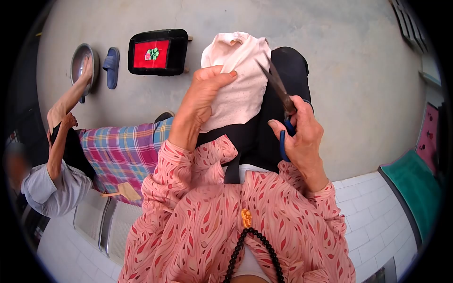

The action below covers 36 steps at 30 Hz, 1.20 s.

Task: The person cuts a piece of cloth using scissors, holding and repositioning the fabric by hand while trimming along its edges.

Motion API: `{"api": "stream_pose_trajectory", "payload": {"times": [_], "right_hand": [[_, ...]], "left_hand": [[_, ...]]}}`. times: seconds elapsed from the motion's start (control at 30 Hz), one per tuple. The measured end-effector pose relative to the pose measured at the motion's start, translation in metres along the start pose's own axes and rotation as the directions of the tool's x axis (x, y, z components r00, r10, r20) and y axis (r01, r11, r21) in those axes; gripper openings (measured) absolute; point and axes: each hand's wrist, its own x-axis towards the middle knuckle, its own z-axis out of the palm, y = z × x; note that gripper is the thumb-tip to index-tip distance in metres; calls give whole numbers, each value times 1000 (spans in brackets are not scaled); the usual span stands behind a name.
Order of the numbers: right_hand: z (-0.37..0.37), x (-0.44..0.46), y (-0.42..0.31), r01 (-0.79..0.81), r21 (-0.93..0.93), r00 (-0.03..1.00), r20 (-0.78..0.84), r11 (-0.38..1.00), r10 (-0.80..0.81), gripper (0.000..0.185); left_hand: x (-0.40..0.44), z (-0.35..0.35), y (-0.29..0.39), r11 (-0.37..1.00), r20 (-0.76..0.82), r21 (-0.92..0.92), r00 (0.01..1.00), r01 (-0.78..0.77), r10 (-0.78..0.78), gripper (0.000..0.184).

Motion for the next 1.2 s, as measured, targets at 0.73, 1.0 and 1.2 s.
{"api": "stream_pose_trajectory", "payload": {"times": [0.73,1.0,1.2], "right_hand": [[7,21,10,247,-326,966,160,913,-204,54],[5,20,10,243,-344,967,162,907,-197,55],[5,19,11,220,-317,968,186,922,-168,55]], "left_hand": [[0,-9,-14,980,77,-197,995,-40,56,22],[0,-9,-14,977,88,-210,995,-23,42,24],[-1,-9,-13,975,93,-223,994,-28,50,25]]}}
